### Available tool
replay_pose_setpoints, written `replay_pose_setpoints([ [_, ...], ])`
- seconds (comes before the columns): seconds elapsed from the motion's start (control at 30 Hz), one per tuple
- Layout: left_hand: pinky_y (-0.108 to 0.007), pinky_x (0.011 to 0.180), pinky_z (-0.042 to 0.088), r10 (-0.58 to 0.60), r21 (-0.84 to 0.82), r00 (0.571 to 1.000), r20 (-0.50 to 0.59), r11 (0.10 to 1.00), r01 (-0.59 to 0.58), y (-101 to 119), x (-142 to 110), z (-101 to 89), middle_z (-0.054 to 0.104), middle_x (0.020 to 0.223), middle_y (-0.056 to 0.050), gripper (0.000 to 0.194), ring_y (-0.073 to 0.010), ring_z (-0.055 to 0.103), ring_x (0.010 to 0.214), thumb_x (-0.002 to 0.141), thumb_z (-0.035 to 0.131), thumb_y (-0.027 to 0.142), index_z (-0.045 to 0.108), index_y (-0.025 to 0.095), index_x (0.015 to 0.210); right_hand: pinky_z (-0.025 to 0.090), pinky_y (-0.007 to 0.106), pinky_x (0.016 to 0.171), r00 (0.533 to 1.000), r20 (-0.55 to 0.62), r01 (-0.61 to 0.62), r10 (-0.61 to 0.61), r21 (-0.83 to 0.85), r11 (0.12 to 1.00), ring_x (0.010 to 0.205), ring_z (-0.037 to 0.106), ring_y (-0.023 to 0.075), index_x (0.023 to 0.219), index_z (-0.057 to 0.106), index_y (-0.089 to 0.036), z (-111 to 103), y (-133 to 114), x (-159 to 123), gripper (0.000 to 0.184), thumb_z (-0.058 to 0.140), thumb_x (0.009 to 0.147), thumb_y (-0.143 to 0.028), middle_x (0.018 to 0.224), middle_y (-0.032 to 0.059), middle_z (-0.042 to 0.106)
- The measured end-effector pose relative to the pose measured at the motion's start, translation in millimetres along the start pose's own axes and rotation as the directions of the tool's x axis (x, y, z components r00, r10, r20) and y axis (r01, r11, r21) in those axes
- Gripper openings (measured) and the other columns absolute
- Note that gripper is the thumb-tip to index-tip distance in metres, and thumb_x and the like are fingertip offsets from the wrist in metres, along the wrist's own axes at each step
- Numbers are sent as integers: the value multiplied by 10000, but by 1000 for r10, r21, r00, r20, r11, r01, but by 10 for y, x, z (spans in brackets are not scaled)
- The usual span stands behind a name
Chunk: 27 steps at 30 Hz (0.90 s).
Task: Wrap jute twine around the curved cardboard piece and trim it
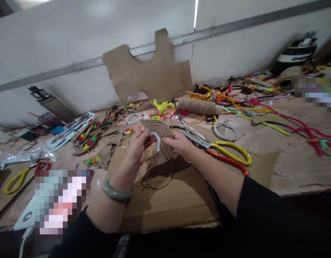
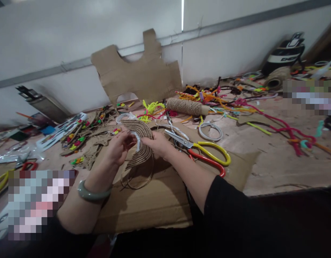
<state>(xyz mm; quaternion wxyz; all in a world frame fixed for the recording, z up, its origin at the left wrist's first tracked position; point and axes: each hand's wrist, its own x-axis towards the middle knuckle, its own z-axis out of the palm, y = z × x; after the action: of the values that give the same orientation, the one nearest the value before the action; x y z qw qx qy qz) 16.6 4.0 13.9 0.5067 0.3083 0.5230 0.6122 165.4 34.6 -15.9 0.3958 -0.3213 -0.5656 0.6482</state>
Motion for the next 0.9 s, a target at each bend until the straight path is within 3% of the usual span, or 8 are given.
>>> replay_pose_setpoints([
  [0.23, -205, 580, 431, 12, 90, 995, 99, 996, -21, -12, -40, 29, 620, 594, 24, 159, -74, 549, 553, 596, 758, 229, 621, 149, 610, 456, 275, 664, 999, 24, -26, 25, 31, 999, 664, 567, 130, 852, 654, -139, 6, 6, 1, 203, 650, 708, -282, 734, 3, 642],
  [0.6, -201, 575, 427, -11, 46, 997, 81, 999, 7, -28, -47, 43, 612, 614, 34, 114, -73, 534, 566, 572, 723, 189, 628, 157, 627, 439, 269, 663, 999, 42, 0, 3, -55, 998, 688, 550, 128, 848, 640, -142, 1, -11, -14, 176, 614, 730, -270, 762, 8, 627],
  [0.9, -214, 595, 434, 15, 80, 997, 75, 997, -21, -40, -62, 54, 623, 614, 20, 136, -83, 542, 572, 590, 733, 243, 635, 153, 617, 425, 250, 610, 1000, -15, -12, 12, 10, 1000, 633, 537, 110, 809, 624, -148, 25, -49, -37, 157, 638, 714, -272, 716, -8, 609],
])
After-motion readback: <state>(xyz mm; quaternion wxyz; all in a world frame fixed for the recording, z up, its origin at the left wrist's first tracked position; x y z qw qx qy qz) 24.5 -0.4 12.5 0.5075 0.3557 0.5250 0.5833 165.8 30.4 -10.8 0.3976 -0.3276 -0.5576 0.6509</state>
